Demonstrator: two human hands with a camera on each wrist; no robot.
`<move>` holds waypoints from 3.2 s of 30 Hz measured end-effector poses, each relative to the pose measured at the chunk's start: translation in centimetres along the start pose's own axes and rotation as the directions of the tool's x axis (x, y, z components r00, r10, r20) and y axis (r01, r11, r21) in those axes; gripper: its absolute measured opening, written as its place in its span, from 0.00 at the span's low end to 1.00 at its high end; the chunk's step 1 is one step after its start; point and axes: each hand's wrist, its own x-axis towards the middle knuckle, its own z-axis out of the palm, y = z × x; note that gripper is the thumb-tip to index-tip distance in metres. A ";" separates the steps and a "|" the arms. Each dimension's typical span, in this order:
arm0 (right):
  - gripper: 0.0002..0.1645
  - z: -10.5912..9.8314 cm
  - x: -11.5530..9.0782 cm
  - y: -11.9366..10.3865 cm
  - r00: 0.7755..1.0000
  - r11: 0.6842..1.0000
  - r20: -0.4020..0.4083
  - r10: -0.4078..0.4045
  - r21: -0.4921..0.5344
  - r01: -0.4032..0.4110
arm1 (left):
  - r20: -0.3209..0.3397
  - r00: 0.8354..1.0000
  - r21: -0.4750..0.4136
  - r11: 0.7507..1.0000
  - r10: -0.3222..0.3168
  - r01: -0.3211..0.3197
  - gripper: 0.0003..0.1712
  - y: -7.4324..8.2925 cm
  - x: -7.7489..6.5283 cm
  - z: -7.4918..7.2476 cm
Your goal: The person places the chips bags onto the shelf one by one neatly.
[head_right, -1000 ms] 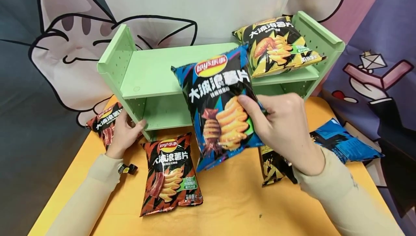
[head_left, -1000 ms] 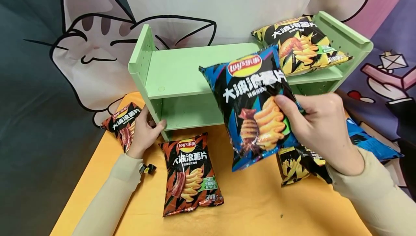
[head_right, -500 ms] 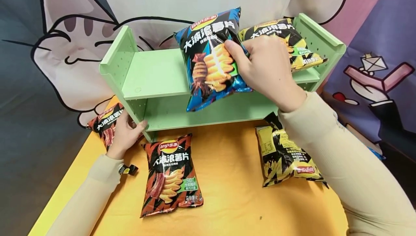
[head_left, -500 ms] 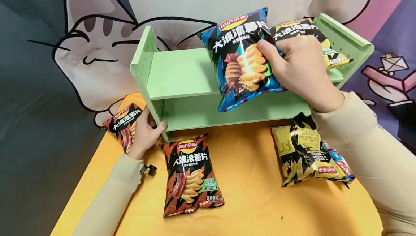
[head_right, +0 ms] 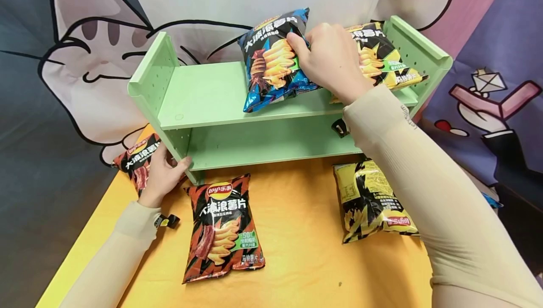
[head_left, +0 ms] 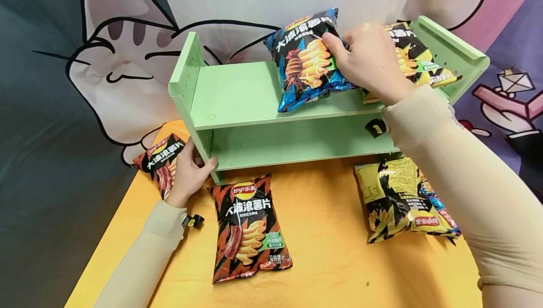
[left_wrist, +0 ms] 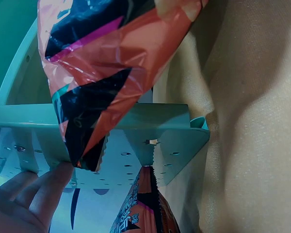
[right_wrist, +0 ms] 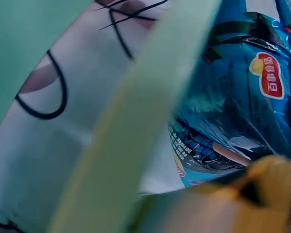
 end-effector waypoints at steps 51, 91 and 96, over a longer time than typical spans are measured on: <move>0.45 -1.2 -0.8 2.7 0.931 0.930 0.263 0.251 -0.331 -0.157 | 0.012 1.000 0.008 1.000 0.007 -0.007 0.34 -3.4 0.4 0.0; 0.17 -2.4 -13.3 9.4 0.896 0.950 -0.396 0.201 0.301 -0.080 | 0.006 1.000 0.015 0.999 0.029 -0.029 0.34 -3.9 0.9 0.0; 0.15 -0.2 -16.0 12.0 0.869 0.925 -0.391 0.304 0.341 -0.170 | 0.003 0.999 0.026 0.999 0.045 -0.045 0.35 -4.0 1.0 -0.1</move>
